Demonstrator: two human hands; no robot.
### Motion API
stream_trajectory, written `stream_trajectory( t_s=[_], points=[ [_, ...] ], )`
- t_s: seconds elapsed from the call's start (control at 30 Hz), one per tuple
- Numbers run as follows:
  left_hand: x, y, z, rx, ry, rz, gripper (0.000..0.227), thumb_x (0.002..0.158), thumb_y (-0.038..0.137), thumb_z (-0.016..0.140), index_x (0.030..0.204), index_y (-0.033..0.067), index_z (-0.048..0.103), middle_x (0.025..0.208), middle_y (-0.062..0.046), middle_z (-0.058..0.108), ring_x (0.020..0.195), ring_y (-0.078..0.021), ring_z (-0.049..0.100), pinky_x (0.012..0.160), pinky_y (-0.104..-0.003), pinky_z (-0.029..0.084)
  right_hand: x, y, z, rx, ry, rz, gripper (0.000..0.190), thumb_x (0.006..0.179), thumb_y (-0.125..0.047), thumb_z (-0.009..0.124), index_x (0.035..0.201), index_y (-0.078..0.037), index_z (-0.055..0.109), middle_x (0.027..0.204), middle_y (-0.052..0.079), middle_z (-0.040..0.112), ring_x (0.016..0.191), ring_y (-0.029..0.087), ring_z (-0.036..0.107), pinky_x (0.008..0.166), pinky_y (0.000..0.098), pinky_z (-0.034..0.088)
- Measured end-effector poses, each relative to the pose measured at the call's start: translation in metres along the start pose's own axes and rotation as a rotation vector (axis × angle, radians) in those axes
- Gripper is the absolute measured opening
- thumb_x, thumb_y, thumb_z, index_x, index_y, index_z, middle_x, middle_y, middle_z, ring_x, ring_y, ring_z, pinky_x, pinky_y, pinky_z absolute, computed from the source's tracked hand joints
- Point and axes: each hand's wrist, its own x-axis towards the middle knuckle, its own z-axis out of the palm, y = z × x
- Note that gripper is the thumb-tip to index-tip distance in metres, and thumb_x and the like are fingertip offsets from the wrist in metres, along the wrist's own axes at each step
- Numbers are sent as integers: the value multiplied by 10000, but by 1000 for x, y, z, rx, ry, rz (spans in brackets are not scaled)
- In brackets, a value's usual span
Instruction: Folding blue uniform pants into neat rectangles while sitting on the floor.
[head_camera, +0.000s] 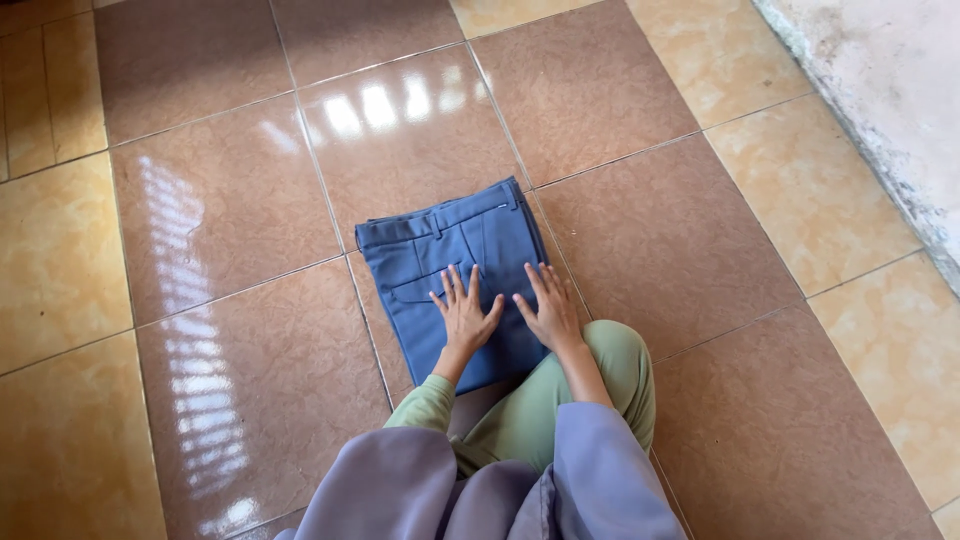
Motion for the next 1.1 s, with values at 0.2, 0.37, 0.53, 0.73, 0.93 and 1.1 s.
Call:
stream_trajectory(
  t_s=[0.2, 0.37, 0.53, 0.73, 0.93, 1.1],
  points=[
    [12, 87, -11, -66, 77, 268, 835, 928, 592, 522, 1621, 186, 295, 1641, -330, 180, 1535, -514, 90, 1123, -781, 41, -32, 17, -79, -5, 289, 115, 672, 1035, -472, 531, 1624, -204, 353, 1547, 232, 444, 1481, 416, 340, 1153, 702, 179],
    [0, 165, 3, -106, 85, 465, 814, 920, 550, 558, 1615, 199, 319, 1662, -292, 166, 1545, -487, 83, 1126, -772, 50, -86, 50, -148, -63, 394, 270, 671, 1049, -488, 508, 1623, -173, 359, 1545, 270, 435, 1485, 452, 314, 1146, 723, 103],
    [-28, 236, 38, -181, 0, 642, 821, 919, 553, 562, 1621, 211, 307, 1669, -272, 147, 1548, -477, 68, 1123, -780, 51, -155, 93, -185, -94, 482, 459, 676, 1060, -497, 486, 1645, -209, 307, 1575, 259, 401, 1509, 430, 277, 1154, 719, 49],
    [-90, 309, 91, -289, -181, 821, 793, 942, 576, 531, 1613, 202, 333, 1667, -281, 153, 1536, -502, 89, 1111, -793, 53, -257, 114, -217, -98, 565, 753, 673, 1052, -571, 426, 1630, -241, 326, 1605, 222, 384, 1524, 405, 272, 1154, 738, 27],
    [-168, 370, 129, -289, -347, 990, 798, 935, 586, 549, 1614, 228, 332, 1674, -262, 151, 1541, -481, 87, 1112, -789, 56, -365, 117, -240, -235, 646, 1005, 690, 1061, -580, 434, 1627, -200, 330, 1567, 225, 431, 1492, 402, 335, 1149, 750, 106],
    [-241, 409, 143, -287, -485, 1109, 803, 947, 581, 537, 1607, 177, 322, 1644, -304, 192, 1534, -493, 119, 1105, -800, 66, -449, 105, -243, -287, 787, 1207, 682, 1048, -563, 487, 1622, -215, 373, 1557, 185, 469, 1474, 390, 374, 1146, 753, 102]
  ],
)
